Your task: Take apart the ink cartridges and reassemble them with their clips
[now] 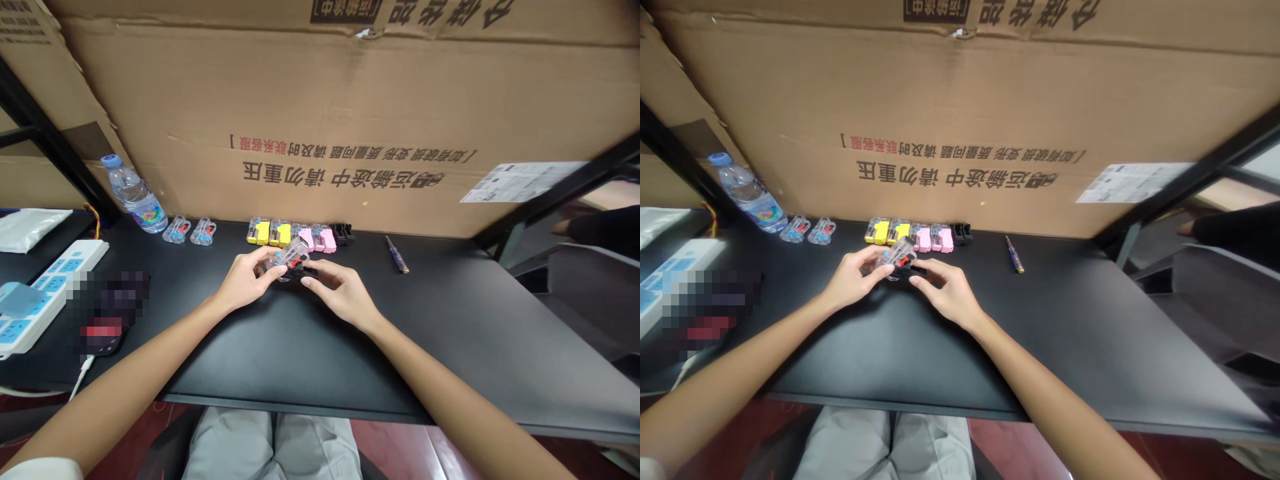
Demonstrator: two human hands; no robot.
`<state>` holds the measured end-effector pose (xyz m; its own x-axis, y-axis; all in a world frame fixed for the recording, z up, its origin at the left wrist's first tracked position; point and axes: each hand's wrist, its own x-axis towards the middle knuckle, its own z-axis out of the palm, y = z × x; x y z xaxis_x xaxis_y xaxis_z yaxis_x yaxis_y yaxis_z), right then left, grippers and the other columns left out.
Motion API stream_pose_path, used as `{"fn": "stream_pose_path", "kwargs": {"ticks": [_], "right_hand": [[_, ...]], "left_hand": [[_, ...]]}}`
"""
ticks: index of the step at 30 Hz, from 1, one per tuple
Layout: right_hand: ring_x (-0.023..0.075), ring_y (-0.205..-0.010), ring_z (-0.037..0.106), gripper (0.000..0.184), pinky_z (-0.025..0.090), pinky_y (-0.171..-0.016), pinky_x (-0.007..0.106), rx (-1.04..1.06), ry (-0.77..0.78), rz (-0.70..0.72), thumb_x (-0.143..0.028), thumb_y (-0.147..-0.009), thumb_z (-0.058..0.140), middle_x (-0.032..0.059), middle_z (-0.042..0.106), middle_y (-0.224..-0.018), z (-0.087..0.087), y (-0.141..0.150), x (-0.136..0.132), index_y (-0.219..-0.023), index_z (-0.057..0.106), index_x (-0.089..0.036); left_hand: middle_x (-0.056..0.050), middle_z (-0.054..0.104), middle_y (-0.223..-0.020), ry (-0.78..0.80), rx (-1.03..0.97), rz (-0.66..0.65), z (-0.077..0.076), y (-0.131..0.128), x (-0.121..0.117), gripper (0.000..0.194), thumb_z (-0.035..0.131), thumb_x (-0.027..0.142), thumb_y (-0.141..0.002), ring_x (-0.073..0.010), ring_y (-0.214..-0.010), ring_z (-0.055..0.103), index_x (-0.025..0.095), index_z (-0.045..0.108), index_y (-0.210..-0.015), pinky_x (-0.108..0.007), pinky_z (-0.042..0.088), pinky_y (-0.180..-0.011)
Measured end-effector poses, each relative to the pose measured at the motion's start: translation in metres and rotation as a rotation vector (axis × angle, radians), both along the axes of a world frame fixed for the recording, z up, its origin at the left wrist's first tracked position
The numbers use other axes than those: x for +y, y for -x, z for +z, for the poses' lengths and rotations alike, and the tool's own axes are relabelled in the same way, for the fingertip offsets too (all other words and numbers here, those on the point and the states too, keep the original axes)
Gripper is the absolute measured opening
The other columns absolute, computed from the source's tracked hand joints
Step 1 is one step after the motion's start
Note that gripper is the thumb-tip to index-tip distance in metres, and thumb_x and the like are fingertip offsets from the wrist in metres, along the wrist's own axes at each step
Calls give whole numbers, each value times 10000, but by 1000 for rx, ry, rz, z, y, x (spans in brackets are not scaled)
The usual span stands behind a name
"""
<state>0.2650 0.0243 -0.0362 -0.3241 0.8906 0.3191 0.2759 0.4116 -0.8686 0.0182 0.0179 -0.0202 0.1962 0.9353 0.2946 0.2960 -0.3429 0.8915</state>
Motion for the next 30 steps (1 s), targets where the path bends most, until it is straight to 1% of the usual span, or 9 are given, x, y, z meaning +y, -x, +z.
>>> {"fn": "stream_pose_path", "kwargs": {"ticks": [7, 14, 17, 21, 25, 30], "right_hand": [[319, -1157, 781, 441, 648, -1031, 487, -15, -27, 11, -544, -961, 763, 108, 795, -1297, 0, -1, -1, -1304, 798, -270], [315, -1122, 785, 415, 646, -1031, 490, -66, -45, 46, -528, -982, 735, 104, 797, -1283, 4, -4, 2, -1300, 799, -268], [306, -1095, 787, 389, 658, -981, 463, -98, -82, 39, -493, -987, 731, 104, 801, -1272, 8, -3, 1, -1291, 804, -262], [281, -1009, 792, 356, 669, -879, 414, -122, -129, 17, -442, -987, 727, 102, 814, -1221, 13, -1, -2, -1271, 813, -246], [270, -950, 788, 346, 664, -861, 411, -152, -158, -7, -425, -979, 727, 96, 821, -1182, 14, 0, -2, -1260, 821, -247], [247, -853, 776, 361, 665, -826, 399, -126, -110, -19, -459, -965, 739, 93, 825, -1109, 14, 1, -2, -1231, 833, -234]], "left_hand": [[-118, 839, -1136, 36, -39, -21, 2, 1, 1, 399, 747, 417, -945, -260, -982, 789, 159, 743, -1249, -371, 610, -881], [-77, 843, -1031, -8, 39, -42, 4, 3, 1, 387, 734, 445, -956, -206, -812, 740, 184, 767, -1240, -317, 571, -766], [-69, 837, -1007, -22, 71, -42, 5, 4, 1, 385, 730, 444, -956, -189, -762, 705, 186, 770, -1238, -299, 546, -721], [-65, 828, -982, -40, 132, -33, 7, 7, 2, 380, 729, 431, -952, -164, -674, 638, 178, 770, -1233, -290, 518, -676], [-45, 819, -934, -74, 185, 0, 9, 8, 1, 379, 739, 433, -943, -140, -599, 581, 192, 775, -1234, -271, 493, -625], [-52, 834, -1001, -76, 160, -1, 10, 6, 0, 377, 727, 446, -949, -137, -601, 595, 196, 775, -1227, -258, 484, -593]]}}
